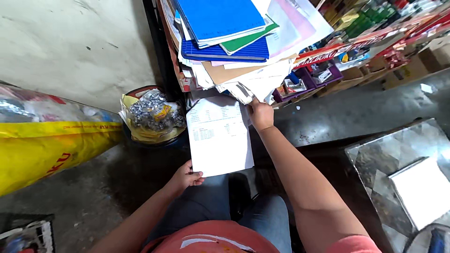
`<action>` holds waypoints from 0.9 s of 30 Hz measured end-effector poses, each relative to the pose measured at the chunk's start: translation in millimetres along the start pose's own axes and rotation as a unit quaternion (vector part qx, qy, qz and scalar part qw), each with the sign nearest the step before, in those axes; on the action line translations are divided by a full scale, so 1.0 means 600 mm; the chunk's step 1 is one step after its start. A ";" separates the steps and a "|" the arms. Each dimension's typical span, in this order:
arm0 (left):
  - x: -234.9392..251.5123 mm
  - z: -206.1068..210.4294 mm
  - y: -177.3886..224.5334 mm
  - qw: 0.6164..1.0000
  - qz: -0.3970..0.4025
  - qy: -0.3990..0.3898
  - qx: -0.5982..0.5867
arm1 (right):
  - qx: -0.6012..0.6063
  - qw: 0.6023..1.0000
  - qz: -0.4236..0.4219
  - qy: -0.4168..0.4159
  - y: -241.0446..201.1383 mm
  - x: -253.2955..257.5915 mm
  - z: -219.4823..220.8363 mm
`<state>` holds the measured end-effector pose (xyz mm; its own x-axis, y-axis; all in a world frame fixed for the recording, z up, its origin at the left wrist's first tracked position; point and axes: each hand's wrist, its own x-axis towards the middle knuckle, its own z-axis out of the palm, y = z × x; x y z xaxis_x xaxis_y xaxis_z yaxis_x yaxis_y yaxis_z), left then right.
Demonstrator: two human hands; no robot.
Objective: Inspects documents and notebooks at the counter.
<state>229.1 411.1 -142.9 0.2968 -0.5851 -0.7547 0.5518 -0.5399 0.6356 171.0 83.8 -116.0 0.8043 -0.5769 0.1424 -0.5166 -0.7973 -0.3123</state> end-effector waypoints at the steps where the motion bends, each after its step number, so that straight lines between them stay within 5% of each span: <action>1: -0.002 0.000 -0.002 1.000 -0.002 -0.001 -0.002 | -0.003 1.000 -0.007 0.004 -0.001 0.001 -0.002; 7: -0.004 0.001 -0.022 1.000 0.007 -0.018 -0.021 | -0.016 0.999 -0.006 -0.041 -0.005 0.006 -0.008; 10: -0.007 0.003 -0.023 1.000 0.005 -0.017 -0.026 | 0.125 0.988 0.082 0.021 -0.007 -0.034 0.005; 12: -0.007 0.005 -0.023 0.999 0.013 -0.017 -0.034 | 0.291 0.937 0.185 0.046 -0.006 -0.087 0.022; 15: -0.017 0.007 -0.023 0.999 0.010 -0.018 -0.032 | 0.510 0.783 0.343 -0.100 -0.020 -0.170 0.033; 17: -0.027 0.005 -0.025 0.999 0.028 -0.038 -0.005 | 0.591 0.700 0.366 -0.163 -0.020 -0.208 0.020; 19: -0.039 -0.005 -0.031 0.994 0.083 -0.067 0.037 | 0.627 0.677 0.350 -0.161 -0.021 -0.240 -0.014; 22: -0.038 -0.022 -0.025 0.988 0.139 -0.039 0.054 | 0.627 0.721 0.257 -0.143 -0.032 -0.303 -0.067; 27: -0.010 0.013 0.044 0.968 0.238 0.000 -0.081 | 0.428 0.902 -0.036 -0.044 -0.127 -0.384 -0.151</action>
<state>235.9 395.6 -120.6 0.5475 -0.7445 -0.3820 0.4671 -0.1068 0.8777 -1.5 261.2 -40.1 0.8665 -0.4823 0.1288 -0.0752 -0.3811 -0.9215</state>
